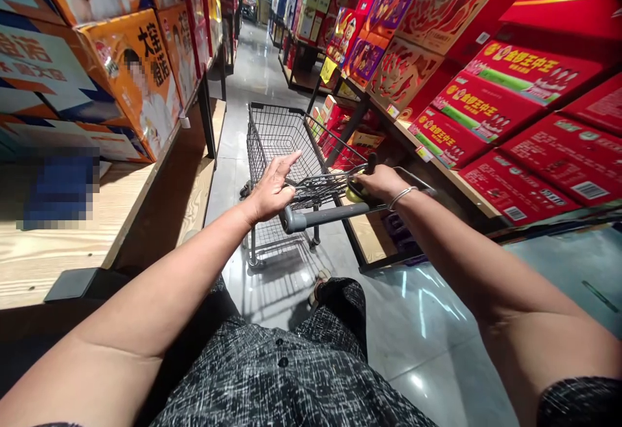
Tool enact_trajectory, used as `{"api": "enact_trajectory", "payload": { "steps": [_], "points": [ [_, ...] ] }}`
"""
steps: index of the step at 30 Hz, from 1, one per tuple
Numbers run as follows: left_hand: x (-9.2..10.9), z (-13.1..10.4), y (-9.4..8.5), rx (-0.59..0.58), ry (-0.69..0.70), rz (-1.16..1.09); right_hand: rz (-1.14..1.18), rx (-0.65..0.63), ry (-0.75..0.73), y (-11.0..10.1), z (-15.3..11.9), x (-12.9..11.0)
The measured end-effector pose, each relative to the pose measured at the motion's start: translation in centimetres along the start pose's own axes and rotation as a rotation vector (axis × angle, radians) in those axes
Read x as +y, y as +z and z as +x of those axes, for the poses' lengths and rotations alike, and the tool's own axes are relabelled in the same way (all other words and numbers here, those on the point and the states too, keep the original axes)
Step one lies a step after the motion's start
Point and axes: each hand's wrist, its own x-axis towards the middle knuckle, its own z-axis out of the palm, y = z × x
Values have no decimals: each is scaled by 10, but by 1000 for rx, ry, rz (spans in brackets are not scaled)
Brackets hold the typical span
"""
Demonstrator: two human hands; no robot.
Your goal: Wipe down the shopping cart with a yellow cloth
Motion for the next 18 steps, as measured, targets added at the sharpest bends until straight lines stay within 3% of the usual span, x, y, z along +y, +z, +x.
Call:
{"api": "enact_trajectory", "payload": {
  "steps": [7, 10, 15, 18],
  "points": [
    [1, -1, -1, 9, 1, -3, -31, -100, -216, 4, -36, -47],
    [0, -2, -2, 24, 15, -19, -13, -167, -375, 4, -50, -74],
    [-3, -4, -4, 48, 25, -36, 365, -275, -733, 11, -66, -101],
    [-5, -9, -7, 63, 6, -92, 552, -203, -838, 16, -72, -99]
  ]
}}
